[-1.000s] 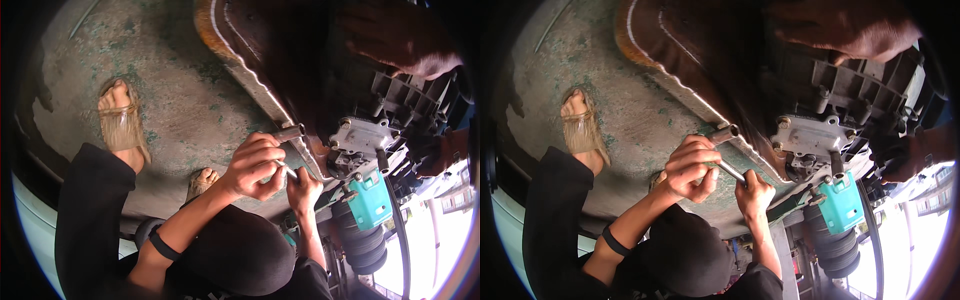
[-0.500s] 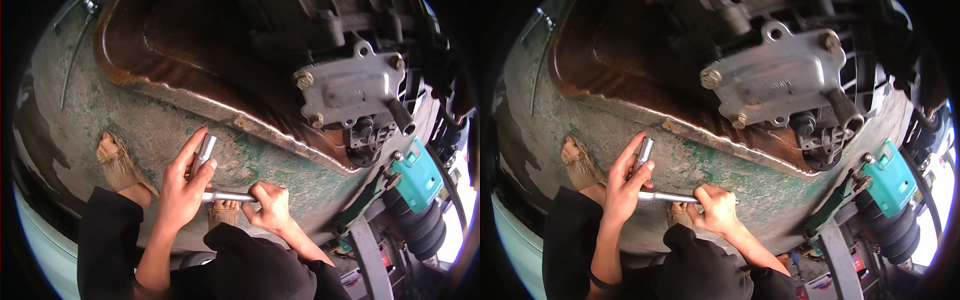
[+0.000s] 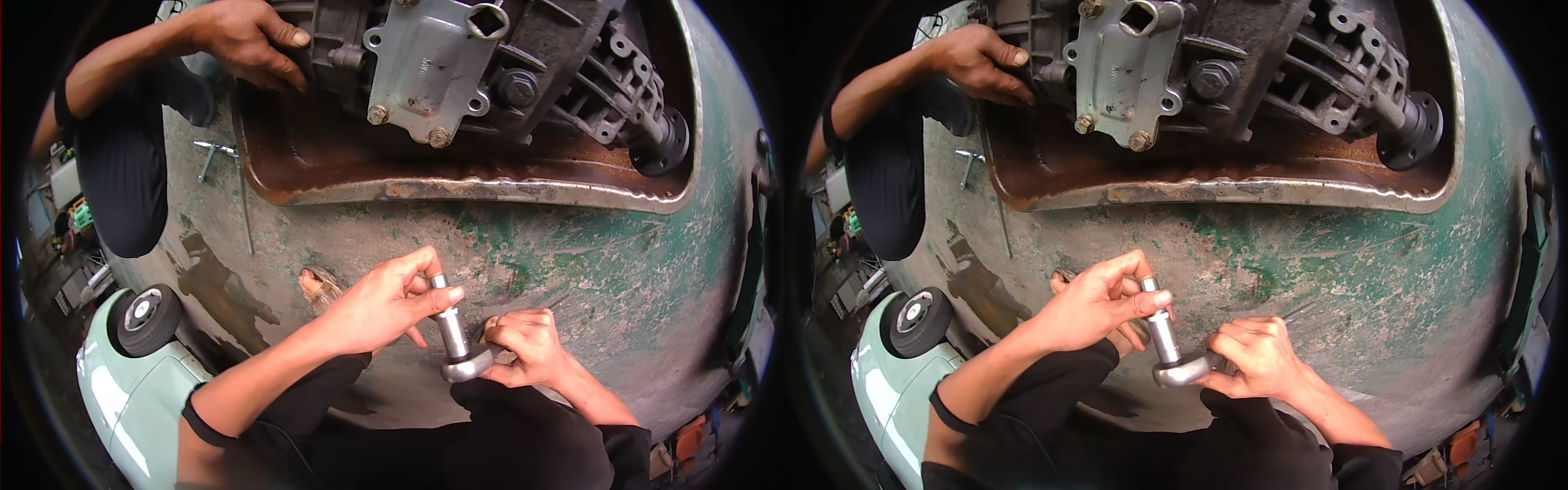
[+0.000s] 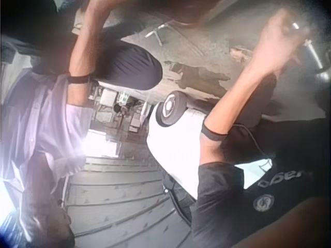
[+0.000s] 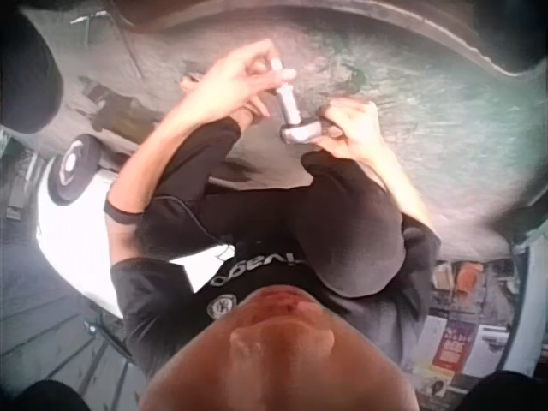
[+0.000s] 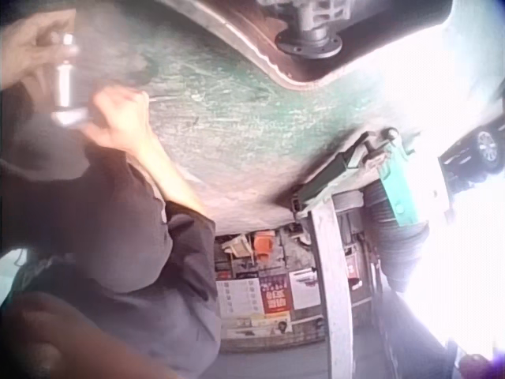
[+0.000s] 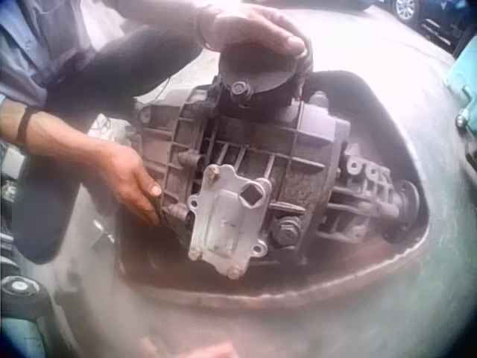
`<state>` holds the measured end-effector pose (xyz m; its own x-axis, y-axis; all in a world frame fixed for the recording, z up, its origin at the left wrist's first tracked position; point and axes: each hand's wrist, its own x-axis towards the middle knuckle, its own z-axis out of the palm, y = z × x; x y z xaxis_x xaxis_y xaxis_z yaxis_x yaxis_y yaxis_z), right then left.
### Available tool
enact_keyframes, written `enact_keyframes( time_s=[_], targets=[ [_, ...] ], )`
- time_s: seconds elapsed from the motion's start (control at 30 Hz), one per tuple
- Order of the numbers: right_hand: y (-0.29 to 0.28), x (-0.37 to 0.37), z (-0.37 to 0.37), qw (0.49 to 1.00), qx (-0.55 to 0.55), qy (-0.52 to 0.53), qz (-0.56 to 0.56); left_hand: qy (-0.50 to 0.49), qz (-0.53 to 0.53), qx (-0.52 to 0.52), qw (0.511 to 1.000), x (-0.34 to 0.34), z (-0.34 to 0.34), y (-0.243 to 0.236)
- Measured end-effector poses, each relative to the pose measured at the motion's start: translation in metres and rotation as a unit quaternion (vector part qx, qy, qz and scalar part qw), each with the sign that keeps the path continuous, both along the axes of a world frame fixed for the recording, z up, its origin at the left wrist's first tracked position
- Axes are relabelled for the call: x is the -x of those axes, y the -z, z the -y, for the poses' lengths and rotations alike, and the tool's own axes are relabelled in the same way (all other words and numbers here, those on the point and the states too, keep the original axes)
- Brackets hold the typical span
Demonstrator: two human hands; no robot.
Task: The person sits on the floor and uses a ratchet wrench and socket to tighten bolts on a car engine block placed in a metal tray. They repeatedly attach and detach sockets, turn the ratchet, and adjust bolt positions while another person assists by holding the engine steady.
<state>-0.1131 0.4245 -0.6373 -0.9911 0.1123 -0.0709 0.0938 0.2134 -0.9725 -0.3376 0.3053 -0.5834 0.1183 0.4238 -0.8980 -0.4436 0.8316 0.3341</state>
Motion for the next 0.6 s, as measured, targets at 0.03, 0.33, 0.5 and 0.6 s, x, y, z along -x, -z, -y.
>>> enact_keyframes(
  time_s=[0.03, 0.33, 0.5, 0.6],
  targets=[
    [-0.005, -0.004, -0.004, 1.000, 0.005, -0.006, 0.003, 0.025, 0.030, 0.016, 0.999, 0.005, -0.001, -0.008],
    [-0.024, -0.008, 0.003, 0.995, 0.084, -0.019, -0.049, 0.162, 0.059, 0.026, 0.985, 0.025, -0.007, -0.047],
    [-0.048, 0.002, 0.035, 0.991, 0.101, 0.080, -0.030, 0.186, -0.023, -0.012, 0.982, 0.036, -0.014, -0.053],
    [-0.061, 0.013, 0.036, 0.995, 0.057, 0.086, -0.002, 0.208, -0.065, -0.007, 0.976, 0.043, -0.029, -0.051]
  ],
)
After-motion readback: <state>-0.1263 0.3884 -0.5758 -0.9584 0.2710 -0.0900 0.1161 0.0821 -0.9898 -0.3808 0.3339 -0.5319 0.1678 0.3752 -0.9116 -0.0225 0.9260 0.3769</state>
